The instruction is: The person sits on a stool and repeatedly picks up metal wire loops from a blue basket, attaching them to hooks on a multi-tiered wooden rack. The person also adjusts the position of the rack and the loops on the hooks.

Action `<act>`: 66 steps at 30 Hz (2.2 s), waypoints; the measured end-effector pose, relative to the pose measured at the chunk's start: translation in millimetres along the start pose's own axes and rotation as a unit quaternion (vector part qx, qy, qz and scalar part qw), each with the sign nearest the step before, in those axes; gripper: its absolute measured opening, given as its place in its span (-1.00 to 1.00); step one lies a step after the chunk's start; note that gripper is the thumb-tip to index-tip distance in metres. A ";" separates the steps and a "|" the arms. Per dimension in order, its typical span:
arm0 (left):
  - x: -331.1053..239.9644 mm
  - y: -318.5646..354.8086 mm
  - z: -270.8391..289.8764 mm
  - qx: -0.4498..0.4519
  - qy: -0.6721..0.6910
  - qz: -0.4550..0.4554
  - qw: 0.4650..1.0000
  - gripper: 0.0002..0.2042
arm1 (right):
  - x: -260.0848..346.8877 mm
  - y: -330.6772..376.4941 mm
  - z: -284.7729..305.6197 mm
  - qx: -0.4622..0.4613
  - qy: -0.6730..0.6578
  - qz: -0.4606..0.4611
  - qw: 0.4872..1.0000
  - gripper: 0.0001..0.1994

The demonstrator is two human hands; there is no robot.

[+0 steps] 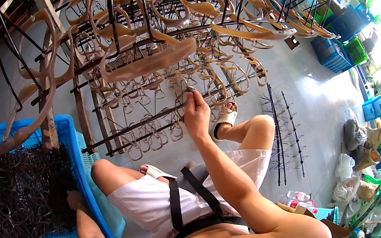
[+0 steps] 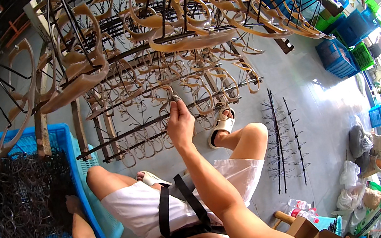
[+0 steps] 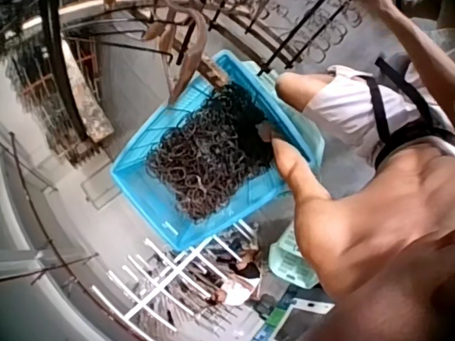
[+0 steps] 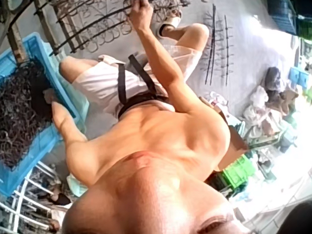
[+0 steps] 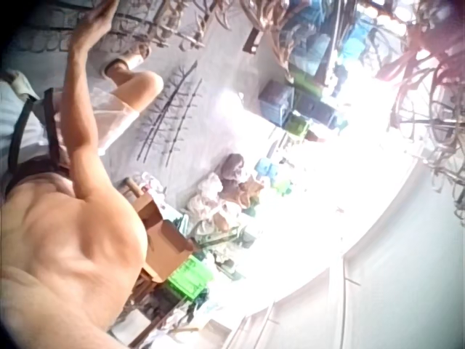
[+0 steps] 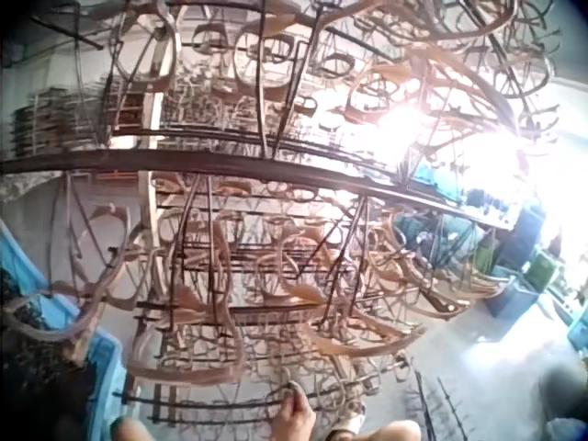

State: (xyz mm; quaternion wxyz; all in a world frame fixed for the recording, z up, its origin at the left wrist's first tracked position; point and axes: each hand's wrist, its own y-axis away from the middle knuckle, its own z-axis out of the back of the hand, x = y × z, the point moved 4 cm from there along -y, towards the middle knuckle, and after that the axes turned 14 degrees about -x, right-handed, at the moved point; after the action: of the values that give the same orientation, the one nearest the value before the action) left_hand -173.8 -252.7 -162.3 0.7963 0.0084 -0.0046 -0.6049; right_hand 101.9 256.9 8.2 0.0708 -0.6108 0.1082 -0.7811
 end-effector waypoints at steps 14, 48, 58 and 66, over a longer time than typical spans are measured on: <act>11.1 -0.9 -1.5 0.056 -0.081 0.045 0.994 -0.68 | -20.3 -3.6 13.0 0.133 -0.113 -0.142 0.974 -0.80; -18.7 143.0 209.5 -0.043 0.554 -0.147 0.818 -0.85 | 99.0 289.6 -96.9 0.515 -0.167 0.179 0.822 -0.51; -11.0 111.9 199.8 0.101 0.824 -0.090 0.551 -0.71 | 98.0 207.5 -90.0 0.598 -0.306 -0.007 0.741 -0.82; -41.3 134.7 139.9 -0.073 0.411 -0.314 0.853 -0.48 | 18.1 71.7 -13.6 0.051 -0.185 -0.053 0.980 -0.82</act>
State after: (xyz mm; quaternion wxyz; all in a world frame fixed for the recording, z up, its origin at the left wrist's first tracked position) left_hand -57.6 -177.9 -19.7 0.4916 0.1990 0.3700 -0.7628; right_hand 82.7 184.3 3.8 0.0794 -0.7455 0.0207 -0.6614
